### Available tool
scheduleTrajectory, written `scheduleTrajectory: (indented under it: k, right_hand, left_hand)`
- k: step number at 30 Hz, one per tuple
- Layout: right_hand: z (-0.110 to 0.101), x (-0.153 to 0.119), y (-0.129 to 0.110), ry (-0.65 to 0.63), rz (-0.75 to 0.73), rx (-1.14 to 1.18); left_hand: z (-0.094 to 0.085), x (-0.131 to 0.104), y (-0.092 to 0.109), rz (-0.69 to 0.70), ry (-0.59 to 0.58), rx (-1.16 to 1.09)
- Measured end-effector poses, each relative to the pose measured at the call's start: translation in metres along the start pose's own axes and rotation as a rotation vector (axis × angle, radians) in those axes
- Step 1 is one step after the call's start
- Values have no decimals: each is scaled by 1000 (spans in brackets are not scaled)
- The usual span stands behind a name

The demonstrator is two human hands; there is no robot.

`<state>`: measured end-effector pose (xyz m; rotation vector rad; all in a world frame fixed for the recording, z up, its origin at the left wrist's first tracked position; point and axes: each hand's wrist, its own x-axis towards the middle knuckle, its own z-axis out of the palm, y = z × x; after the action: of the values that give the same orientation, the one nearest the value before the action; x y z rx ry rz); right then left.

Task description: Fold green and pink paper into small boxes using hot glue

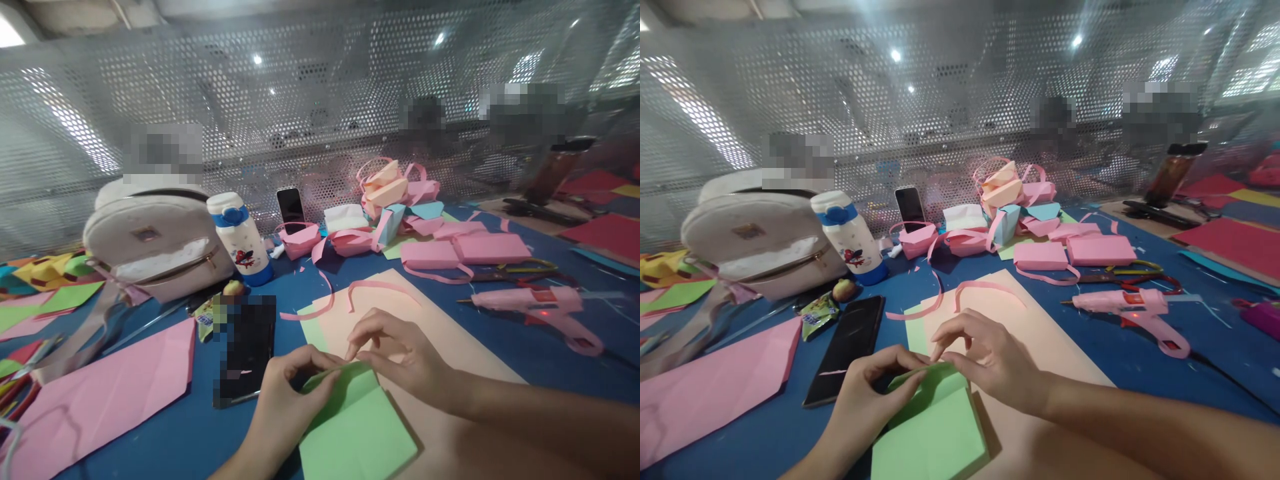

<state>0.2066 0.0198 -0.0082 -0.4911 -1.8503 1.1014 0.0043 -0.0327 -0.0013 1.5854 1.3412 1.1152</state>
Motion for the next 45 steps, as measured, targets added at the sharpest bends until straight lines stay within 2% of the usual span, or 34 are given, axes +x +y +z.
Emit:
scheduleTrajectory:
  k: [25, 39, 45]
  right_hand:
    - [3, 1, -1, -22, 28, 54]
    - [1, 1, 0, -4, 41, -55]
    - [1, 2, 1, -55, 24, -18]
  left_hand:
    - [0, 3, 1, -22, 1, -23]
    - [-1, 3, -1, -64, -15, -57]
    - [-1, 3, -2, -58, -16, -57]
